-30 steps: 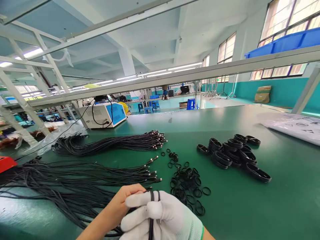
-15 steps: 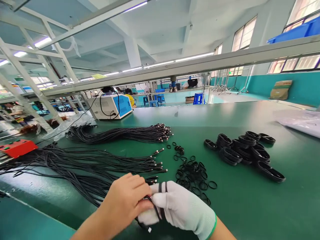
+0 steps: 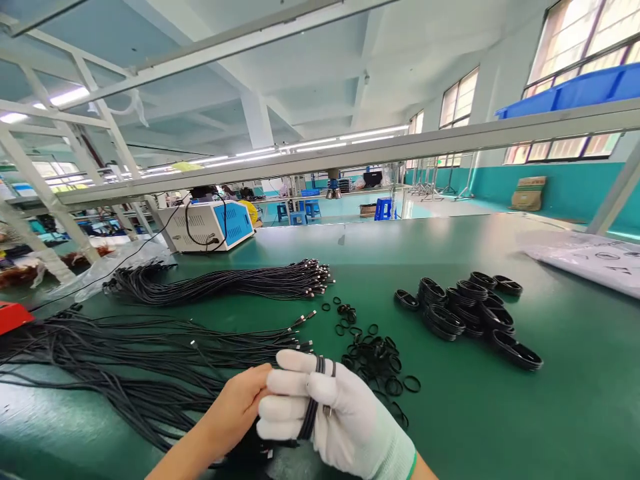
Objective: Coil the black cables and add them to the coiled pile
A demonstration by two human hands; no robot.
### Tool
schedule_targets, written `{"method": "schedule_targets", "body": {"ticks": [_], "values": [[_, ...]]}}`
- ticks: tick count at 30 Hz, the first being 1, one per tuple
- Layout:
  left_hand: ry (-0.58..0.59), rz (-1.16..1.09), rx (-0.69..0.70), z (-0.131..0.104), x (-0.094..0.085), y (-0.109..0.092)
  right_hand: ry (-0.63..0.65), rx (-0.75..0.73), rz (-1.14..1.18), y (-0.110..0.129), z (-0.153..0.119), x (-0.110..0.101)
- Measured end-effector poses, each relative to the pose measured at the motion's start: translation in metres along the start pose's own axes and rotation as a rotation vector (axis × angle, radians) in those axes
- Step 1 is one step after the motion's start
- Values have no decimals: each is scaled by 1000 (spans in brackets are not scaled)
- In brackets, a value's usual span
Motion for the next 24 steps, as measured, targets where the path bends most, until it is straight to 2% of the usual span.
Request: {"method": "schedule_targets", "body": {"ticks": [2,5,8,10,11,13,16,18,21,24], "values": [[-44,137,45,-10,4,-5,-24,-65,-23,12,1,1],[-107,330,198,-27,14,-26,-103,-132,-90,18,2,-10],[-131,405,314,-35,21,-46,-273,-123,-230,11,0,-27],[-135,432,360,-33,15,-54,-358,-69,-343,1,-3,-35],[-125,436,379,-30,8,-55,-345,-28,-385,-4,-4,-35],[-80,406,394,-23,-8,-56,-219,86,-429,-16,-6,-29],[34,210,311,-12,-28,-48,1,251,-354,-31,-10,-15],[118,-32,183,-8,-30,-38,48,337,-261,-39,-12,-12],[179,-390,-31,-8,-15,-20,73,465,-85,-52,-12,-13],[141,-581,-142,-9,1,-8,85,487,51,-56,-9,-14]]}}
Point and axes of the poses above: each hand's wrist, its own z-axis towards the middle knuckle, its own x-axis out of the palm, y = z × x, the point moved 4 cm from there along z, towards the middle knuckle, and after that the axes turned 6 degrees about -y, right-handed, at the moved point
